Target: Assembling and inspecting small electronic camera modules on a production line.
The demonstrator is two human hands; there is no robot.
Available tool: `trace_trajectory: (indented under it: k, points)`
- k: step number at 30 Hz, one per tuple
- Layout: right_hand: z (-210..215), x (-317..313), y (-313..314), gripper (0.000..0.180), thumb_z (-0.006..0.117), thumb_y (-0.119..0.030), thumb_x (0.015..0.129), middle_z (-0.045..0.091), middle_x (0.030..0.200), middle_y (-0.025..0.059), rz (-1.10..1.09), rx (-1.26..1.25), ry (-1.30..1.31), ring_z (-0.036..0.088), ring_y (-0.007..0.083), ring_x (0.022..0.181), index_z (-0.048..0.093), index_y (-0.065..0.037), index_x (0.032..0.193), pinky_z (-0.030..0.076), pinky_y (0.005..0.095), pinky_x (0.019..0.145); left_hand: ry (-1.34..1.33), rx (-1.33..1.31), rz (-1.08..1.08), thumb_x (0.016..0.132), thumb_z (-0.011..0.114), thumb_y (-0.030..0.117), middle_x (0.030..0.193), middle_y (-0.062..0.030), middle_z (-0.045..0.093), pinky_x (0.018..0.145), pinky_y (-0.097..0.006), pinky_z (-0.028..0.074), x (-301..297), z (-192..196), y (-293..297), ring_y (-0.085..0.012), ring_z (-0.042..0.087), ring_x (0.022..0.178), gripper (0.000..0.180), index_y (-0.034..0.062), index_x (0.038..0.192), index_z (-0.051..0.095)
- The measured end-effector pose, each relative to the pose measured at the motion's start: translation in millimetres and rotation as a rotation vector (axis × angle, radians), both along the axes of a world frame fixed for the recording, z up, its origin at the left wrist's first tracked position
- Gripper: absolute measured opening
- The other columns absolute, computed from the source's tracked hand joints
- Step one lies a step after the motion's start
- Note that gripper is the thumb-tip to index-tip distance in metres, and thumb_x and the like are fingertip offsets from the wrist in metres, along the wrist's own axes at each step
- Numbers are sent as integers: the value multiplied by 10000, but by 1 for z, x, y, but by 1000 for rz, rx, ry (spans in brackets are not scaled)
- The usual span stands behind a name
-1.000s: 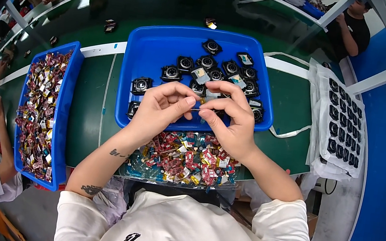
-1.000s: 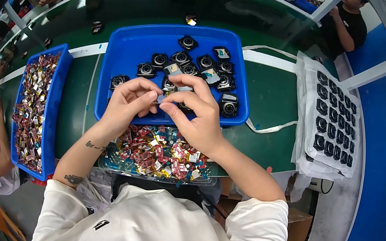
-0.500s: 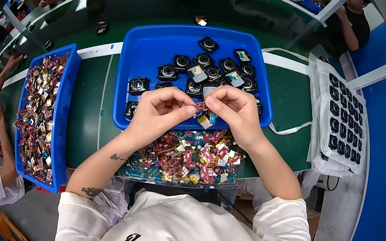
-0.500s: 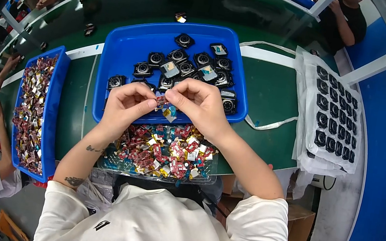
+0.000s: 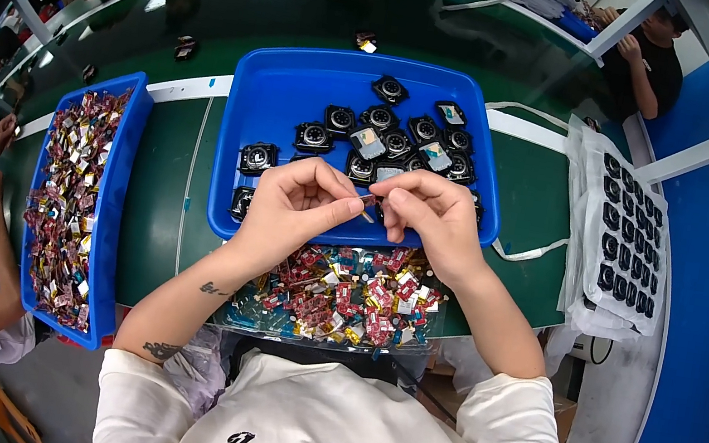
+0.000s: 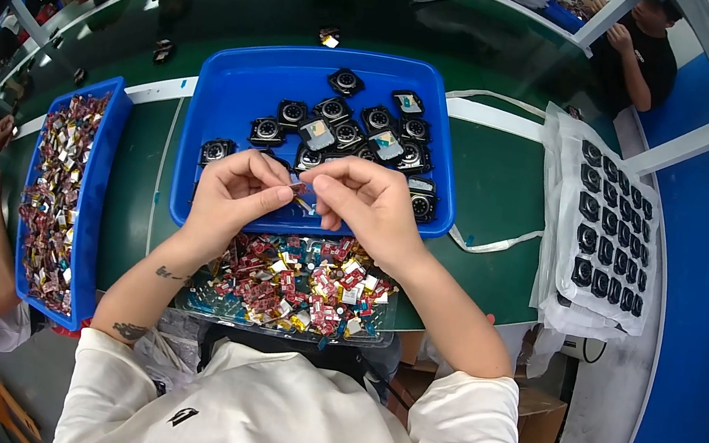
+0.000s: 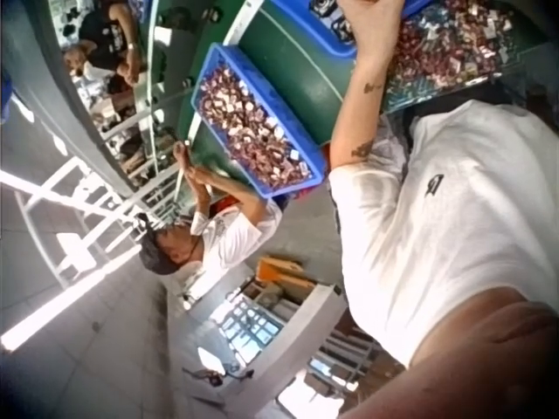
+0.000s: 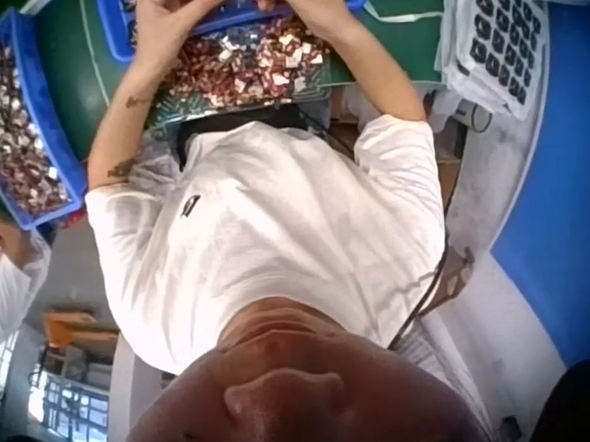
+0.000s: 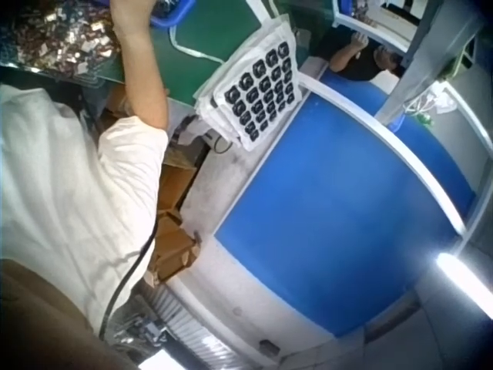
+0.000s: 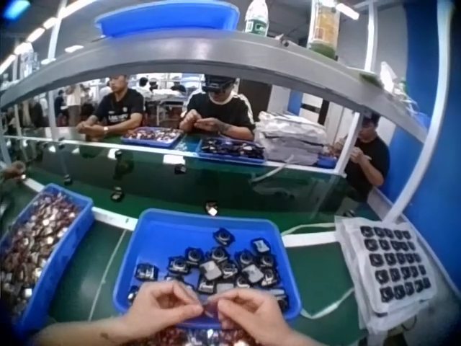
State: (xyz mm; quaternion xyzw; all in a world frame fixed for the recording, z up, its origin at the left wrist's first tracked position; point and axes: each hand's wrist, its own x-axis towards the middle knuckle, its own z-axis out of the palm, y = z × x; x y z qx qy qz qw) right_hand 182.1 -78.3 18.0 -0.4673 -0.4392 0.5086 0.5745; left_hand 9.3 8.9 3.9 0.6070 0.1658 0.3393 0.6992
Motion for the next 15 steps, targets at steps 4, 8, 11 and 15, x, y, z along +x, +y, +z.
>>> trace_trajectory:
  k: [4, 8, 11, 15]
  points:
    - [-6, 0, 3, 173, 606, -27, 831, 580, 856, 51, -48, 128, -46, 559, 90, 681, 623, 28, 994, 462, 206, 561, 62, -108, -5, 817, 645, 39, 902, -88, 626, 697, -203, 478, -2, 4, 1, -91, 606, 812, 117, -2, 895, 567]
    - [-5, -3, 3, 180, 618, -19, 824, 569, 939, 56, -69, 152, -122, 573, 89, 766, 626, 30, 996, 478, 195, 595, 105, -137, -60, 828, 615, 43, 859, -76, 643, 694, -210, 486, -1, 7, 2, -93, 613, 791, 138, -20, 945, 579]
    - [-6, -3, 1, 172, 620, -2, 816, 576, 933, 61, -50, 172, -146, 579, 96, 788, 627, 32, 985, 495, 201, 641, 174, -125, -100, 826, 619, 62, 827, -64, 643, 681, -206, 486, -1, 4, 3, -83, 607, 764, 161, -32, 955, 606]
    - [-7, -2, 0, 149, 615, 39, 799, 582, 938, 77, -25, 166, -79, 589, 113, 818, 623, 43, 948, 512, 219, 726, 279, -72, -90, 829, 637, 102, 789, -37, 641, 642, -196, 483, -3, 4, 3, -61, 585, 714, 141, -22, 896, 646]
